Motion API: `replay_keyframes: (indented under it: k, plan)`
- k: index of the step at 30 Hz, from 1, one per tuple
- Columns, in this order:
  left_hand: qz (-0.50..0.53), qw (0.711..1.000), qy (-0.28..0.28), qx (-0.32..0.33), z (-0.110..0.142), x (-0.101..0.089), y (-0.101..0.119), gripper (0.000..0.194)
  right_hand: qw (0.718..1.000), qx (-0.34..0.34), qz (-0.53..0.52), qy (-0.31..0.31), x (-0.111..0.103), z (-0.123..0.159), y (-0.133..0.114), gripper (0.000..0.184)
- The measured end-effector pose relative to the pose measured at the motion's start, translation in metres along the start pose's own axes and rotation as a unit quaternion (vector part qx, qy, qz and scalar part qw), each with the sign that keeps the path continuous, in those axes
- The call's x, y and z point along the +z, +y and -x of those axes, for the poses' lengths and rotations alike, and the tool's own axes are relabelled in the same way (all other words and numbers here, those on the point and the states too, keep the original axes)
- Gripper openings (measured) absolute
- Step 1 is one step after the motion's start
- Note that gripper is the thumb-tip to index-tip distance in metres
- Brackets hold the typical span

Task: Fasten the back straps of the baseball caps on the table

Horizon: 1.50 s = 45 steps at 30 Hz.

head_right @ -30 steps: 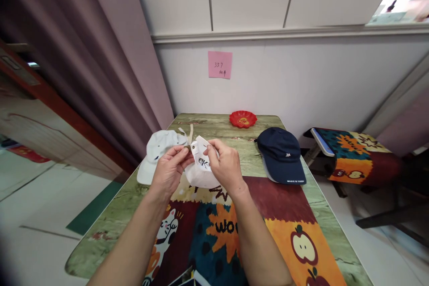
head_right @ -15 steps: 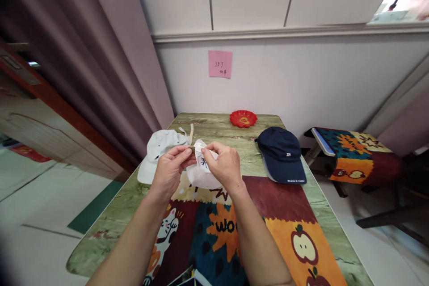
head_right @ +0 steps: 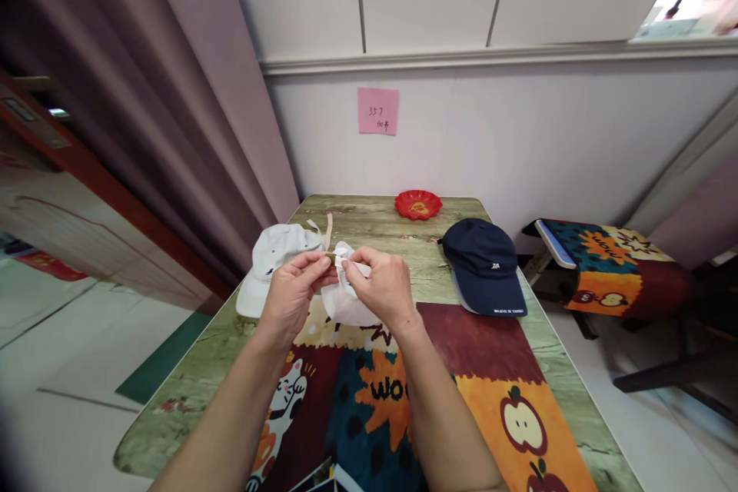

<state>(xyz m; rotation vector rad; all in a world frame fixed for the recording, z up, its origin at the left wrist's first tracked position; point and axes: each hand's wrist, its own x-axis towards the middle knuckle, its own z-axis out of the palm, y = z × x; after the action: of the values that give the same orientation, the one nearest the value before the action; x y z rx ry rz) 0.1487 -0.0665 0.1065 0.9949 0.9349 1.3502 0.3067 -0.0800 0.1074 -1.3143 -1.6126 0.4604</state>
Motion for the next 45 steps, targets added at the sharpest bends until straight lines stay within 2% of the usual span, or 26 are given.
replay_keyframes:
  k: [11,17,22,28,34,38,45]
  plan:
    - [-0.023,1.0,0.005,-0.004,0.001,0.001,-0.001,0.029,1.0,-0.007,-0.014,-0.007,-0.001,0.0,-0.001,0.017]
    - [-0.018,0.999,-0.022,-0.027,0.002,0.0,0.001,0.03,1.0,-0.007,-0.007,-0.018,0.0,-0.001,0.0,0.018]
    - [-0.025,0.999,-0.003,-0.027,-0.003,-0.003,0.004,0.031,0.999,0.023,-0.013,-0.026,-0.004,-0.004,0.003,0.02]
    - [-0.022,0.999,0.024,-0.023,-0.008,-0.008,0.008,0.032,0.995,0.038,-0.08,-0.048,-0.006,-0.008,0.015,0.022]
    - [-0.014,0.999,0.003,-0.041,-0.008,-0.007,0.002,0.032,0.992,0.047,-0.1,-0.056,-0.002,-0.009,0.018,0.019]
    - [0.021,0.997,-0.009,-0.08,-0.006,-0.006,0.002,0.032,0.992,0.056,-0.096,-0.063,-0.001,-0.01,0.018,0.017]
    - [0.02,0.993,-0.036,-0.107,-0.003,-0.003,-0.004,0.027,0.993,0.039,-0.096,-0.061,0.005,-0.007,0.017,0.018]
